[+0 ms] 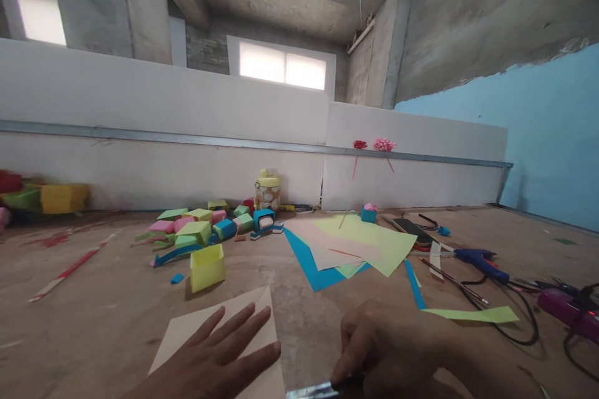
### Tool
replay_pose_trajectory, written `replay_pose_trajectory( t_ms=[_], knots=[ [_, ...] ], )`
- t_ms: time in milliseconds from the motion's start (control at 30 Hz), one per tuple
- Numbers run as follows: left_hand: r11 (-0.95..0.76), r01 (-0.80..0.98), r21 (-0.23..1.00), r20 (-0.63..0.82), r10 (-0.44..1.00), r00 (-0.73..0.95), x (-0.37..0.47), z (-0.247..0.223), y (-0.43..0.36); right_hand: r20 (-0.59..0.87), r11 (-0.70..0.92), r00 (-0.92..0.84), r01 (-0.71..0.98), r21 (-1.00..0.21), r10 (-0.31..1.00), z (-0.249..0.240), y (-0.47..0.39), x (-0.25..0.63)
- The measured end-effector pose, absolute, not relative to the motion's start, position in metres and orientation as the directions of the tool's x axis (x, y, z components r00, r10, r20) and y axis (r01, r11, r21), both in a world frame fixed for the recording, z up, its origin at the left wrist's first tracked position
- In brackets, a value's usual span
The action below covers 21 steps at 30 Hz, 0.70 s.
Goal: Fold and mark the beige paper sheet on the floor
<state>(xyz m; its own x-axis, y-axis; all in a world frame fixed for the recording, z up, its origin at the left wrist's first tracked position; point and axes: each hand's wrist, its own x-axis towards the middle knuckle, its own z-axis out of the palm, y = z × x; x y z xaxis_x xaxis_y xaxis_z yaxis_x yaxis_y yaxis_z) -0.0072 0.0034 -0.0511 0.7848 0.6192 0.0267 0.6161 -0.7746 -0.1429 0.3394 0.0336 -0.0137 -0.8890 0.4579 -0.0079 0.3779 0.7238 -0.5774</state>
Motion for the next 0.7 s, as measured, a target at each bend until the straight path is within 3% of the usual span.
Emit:
replay_pose_trajectory(
  t_ms=[300, 700],
  knots=[
    [-0.769, 0.629, -0.114, -0.045, 0.636, 0.77, -0.004, -0.044, 0.007, -0.009, 0.702, -0.877, 0.392, -0.595, 0.481, -0.015, 0.035, 0.339],
    [-0.762, 0.642, -0.084, 0.012, 0.643, 0.765, -0.002, -0.041, 0.003, -0.07, 0.671, -0.845, 0.468, -0.575, 0.53, -0.009, 0.028, 0.335]
  ],
)
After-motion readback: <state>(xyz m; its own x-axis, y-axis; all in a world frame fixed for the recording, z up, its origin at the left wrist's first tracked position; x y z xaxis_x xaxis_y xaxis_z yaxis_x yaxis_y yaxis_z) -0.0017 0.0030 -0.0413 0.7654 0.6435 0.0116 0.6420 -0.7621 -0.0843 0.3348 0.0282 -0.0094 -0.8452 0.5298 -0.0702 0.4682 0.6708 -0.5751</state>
